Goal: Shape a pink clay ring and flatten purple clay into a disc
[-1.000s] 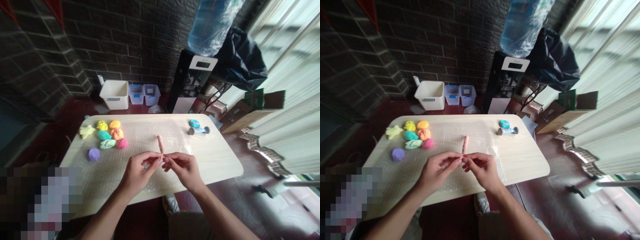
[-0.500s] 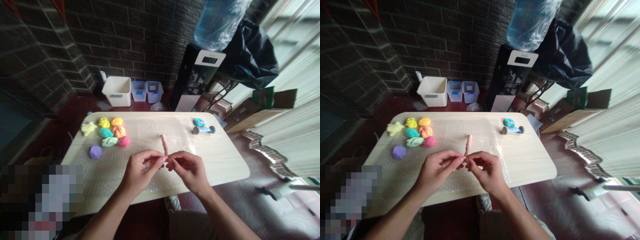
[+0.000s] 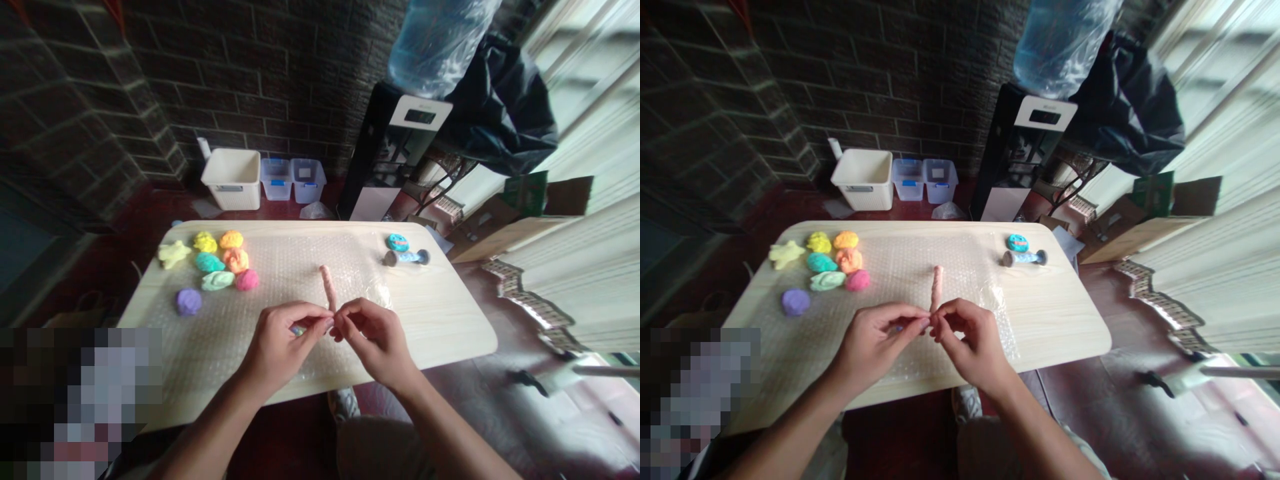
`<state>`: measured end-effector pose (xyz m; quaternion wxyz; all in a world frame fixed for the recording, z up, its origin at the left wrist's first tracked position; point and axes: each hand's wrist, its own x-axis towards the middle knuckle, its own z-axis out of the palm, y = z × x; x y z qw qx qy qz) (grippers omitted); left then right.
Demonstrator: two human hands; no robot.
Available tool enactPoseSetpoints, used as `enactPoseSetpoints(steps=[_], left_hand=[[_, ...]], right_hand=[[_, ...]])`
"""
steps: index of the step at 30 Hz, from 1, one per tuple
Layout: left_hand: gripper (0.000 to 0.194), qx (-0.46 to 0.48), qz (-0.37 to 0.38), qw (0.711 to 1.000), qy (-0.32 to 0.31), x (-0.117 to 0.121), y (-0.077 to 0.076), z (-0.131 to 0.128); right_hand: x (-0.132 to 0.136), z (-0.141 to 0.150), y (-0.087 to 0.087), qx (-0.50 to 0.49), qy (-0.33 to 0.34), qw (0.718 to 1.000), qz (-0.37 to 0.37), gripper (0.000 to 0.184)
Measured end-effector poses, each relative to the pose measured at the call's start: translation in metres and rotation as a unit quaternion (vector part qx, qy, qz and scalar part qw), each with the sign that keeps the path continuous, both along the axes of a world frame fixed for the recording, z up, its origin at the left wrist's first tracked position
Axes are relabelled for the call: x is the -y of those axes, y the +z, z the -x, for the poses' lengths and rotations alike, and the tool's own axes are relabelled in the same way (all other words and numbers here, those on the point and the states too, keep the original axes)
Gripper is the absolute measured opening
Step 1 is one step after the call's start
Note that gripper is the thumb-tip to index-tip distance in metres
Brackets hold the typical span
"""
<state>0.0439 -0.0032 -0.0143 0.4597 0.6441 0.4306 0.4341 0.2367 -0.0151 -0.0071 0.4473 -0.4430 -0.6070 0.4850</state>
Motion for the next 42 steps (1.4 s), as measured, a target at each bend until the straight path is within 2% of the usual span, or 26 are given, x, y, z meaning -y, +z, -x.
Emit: enactPoseSetpoints(steps=[2, 6, 14, 24, 27, 30, 34, 42], left_hand=[[0.017, 0.000, -0.012, 1.000, 0.004, 0.000, -0.001, 0.000], [0.018, -0.020, -0.037, 0.999, 0.007, 0.001, -0.001, 0.000], [0.013, 0.027, 0.012, 0.999, 0.030, 0.004, -0.005, -0.003], [0.011, 0.031, -0.019, 0.998, 0.045, 0.003, 0.000, -0.002], [0.011, 0.044, -0.008, 0.998, 0.045, 0.003, -0.001, -0.004], [0.014, 0.092, 0.039, 0.994, 0.032, 0.002, -0.003, -0.007], [0.019, 0.148, 0.078, 0.986, 0.017, 0.001, -0.005, -0.009], [0.012, 0.087, 0.030, 0.995, 0.022, 0.003, -0.003, -0.008]], right_hand=[[0.000, 0.001, -0.001, -0.020, -0.001, 1.000, 0.014, 0.022], [0.000, 0.001, -0.002, 0.008, -0.005, 1.000, 0.016, 0.024], [0.002, 0.000, 0.001, -0.001, -0.015, 1.000, -0.005, 0.022], [0.002, -0.004, 0.009, 0.117, -0.029, 0.987, -0.109, 0.012], [0.002, -0.003, 0.008, 0.097, -0.040, 0.991, -0.086, 0.014], [0.002, -0.001, 0.005, 0.048, -0.048, 0.996, -0.063, 0.014], [0.002, 0.002, 0.004, 0.002, -0.027, 0.999, -0.044, 0.018], [0.002, 0.001, 0.002, -0.013, -0.022, 1.000, -0.013, 0.019]])
